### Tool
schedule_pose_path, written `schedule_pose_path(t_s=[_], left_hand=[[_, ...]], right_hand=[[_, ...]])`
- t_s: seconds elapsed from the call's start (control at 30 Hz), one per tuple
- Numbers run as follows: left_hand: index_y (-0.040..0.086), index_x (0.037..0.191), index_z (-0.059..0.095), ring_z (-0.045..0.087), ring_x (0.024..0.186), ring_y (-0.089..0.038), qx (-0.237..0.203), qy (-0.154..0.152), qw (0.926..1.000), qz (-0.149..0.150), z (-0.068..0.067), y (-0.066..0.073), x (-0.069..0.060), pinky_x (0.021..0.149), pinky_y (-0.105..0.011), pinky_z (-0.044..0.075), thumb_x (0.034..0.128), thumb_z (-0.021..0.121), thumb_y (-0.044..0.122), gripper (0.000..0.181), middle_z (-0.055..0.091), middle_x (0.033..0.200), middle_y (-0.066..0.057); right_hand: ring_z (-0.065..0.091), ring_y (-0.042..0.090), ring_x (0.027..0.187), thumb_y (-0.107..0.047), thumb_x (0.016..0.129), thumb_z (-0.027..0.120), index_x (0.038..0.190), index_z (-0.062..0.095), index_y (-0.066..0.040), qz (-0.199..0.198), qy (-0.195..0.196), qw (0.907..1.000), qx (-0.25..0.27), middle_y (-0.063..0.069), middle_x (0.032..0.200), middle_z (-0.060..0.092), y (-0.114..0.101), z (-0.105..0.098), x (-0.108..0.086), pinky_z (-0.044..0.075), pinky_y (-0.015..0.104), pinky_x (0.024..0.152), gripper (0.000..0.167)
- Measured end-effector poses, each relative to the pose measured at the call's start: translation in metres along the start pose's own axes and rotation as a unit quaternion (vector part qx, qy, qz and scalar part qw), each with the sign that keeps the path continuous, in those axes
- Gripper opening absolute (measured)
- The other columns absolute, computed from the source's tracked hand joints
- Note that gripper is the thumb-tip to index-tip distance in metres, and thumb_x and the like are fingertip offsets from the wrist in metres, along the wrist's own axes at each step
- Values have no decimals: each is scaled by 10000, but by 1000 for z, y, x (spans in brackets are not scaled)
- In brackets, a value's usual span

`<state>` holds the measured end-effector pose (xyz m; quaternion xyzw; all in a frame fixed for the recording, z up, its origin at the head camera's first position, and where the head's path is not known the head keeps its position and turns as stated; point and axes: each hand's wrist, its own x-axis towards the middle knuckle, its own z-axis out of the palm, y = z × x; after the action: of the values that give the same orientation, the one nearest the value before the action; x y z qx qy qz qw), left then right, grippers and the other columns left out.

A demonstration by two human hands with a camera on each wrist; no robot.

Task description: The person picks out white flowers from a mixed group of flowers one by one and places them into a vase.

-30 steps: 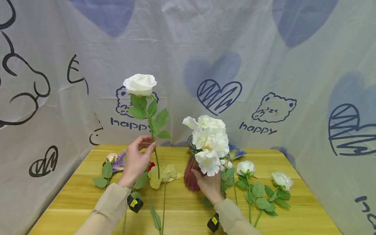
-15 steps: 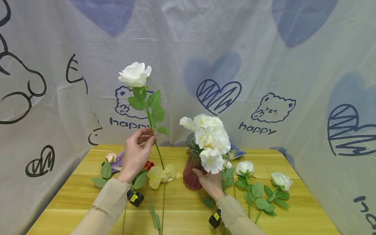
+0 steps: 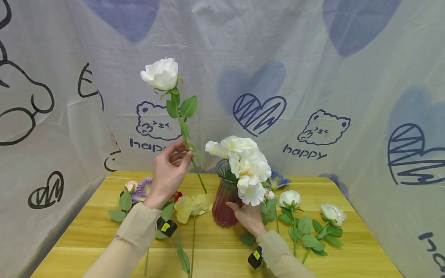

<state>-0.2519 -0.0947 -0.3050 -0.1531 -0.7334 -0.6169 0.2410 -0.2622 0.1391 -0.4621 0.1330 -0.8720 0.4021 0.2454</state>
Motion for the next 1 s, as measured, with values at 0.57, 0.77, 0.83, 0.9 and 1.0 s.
schedule_pose_path(t_s=[0.57, 0.77, 0.83, 0.9, 1.0], left_hand=[[-38, 1222, 635, 715, 930, -37, -841, 223, 9930, 799, 11, 36, 16, 883, -263, 608, 971, 637, 30, 260, 694, 1089, -31], [-20, 1245, 616, 705, 951, -43, -708, 89, 9953, 662, 23, 34, 16, 893, -216, 595, 981, 622, 34, 269, 675, 1091, -58], [-10, 1241, 619, 725, 982, -142, -597, 23, 9962, 633, 27, 30, 15, 884, -198, 591, 981, 621, 29, 263, 676, 1110, -135], [-5, 1242, 616, 728, 1013, -261, -473, -43, 9970, 608, 30, 26, 14, 869, -189, 590, 983, 618, 28, 262, 670, 1119, -182], [-9, 1272, 587, 704, 1058, -387, -393, -188, 9975, 551, 34, 21, 13, 878, -203, 593, 987, 606, 24, 288, 657, 1134, -201]], right_hand=[[421, 335, 1456, -256, 896, 776, 1546, 316, -136, 500, -419, 9921, 1076, 101, 1556, 441, 6, -10, -8, 430, 568, 1131, 806], [572, 201, 954, -238, 871, 803, 1135, 503, -158, 531, -328, 9872, 1470, 36, 884, 552, 10, -12, -9, 480, 357, 883, 409], [533, 203, 850, -228, 870, 804, 1062, 495, -132, 445, -337, 9879, 1445, 58, 799, 513, 11, -13, -9, 437, 322, 824, 376], [532, 224, 812, -221, 870, 804, 1032, 497, -97, 403, -345, 9888, 1398, 73, 773, 523, 12, -13, -10, 422, 304, 811, 368], [544, 272, 831, -227, 866, 808, 1030, 503, -63, 490, -383, 9880, 1416, 123, 798, 552, 12, -14, -12, 437, 333, 828, 384]])
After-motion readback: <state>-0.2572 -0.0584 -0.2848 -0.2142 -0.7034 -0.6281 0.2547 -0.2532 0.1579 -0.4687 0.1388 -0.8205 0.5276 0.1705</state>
